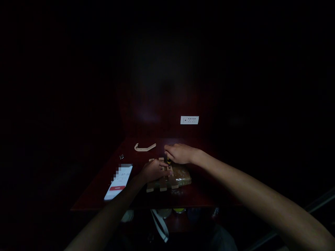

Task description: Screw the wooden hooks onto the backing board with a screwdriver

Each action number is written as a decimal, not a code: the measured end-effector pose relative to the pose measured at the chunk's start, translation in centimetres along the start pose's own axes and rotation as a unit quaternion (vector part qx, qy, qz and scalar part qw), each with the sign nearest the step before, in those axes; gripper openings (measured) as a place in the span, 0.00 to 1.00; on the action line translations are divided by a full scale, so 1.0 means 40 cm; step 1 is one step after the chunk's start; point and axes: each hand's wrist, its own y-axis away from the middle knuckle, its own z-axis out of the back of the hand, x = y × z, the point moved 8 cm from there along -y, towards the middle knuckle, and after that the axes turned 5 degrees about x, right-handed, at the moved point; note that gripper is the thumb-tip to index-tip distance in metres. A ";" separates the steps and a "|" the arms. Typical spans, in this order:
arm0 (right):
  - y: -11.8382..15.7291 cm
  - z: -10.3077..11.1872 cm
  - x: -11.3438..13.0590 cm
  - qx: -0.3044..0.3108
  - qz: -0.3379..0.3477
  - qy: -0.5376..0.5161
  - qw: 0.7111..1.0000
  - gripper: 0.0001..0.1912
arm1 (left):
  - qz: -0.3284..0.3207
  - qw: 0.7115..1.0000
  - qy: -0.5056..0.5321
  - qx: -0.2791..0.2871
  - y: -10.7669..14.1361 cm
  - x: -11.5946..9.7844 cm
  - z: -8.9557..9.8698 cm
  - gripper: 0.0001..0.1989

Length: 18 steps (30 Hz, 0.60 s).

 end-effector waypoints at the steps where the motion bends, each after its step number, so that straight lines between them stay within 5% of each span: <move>1: 0.000 0.001 -0.004 -0.002 -0.006 0.008 1.000 0.23 | 0.008 1.000 -0.001 -0.002 -0.001 0.005 0.000 0.29; 6: -0.011 0.012 -0.023 0.018 -0.058 0.053 0.997 0.31 | 0.018 1.000 -0.001 0.005 -0.002 0.013 -0.005 0.30; 10: -0.005 0.008 -0.015 0.050 -0.035 -0.003 0.998 0.25 | 0.012 1.000 -0.005 0.006 0.002 0.004 -0.004 0.30; 13: 0.004 0.008 0.001 0.023 0.008 -0.010 1.000 0.23 | 0.007 1.000 -0.007 0.007 0.003 0.000 -0.003 0.29; 18: -0.005 0.013 -0.015 -0.016 -0.053 0.060 0.997 0.29 | 0.019 1.000 0.009 0.024 -0.001 0.010 -0.009 0.31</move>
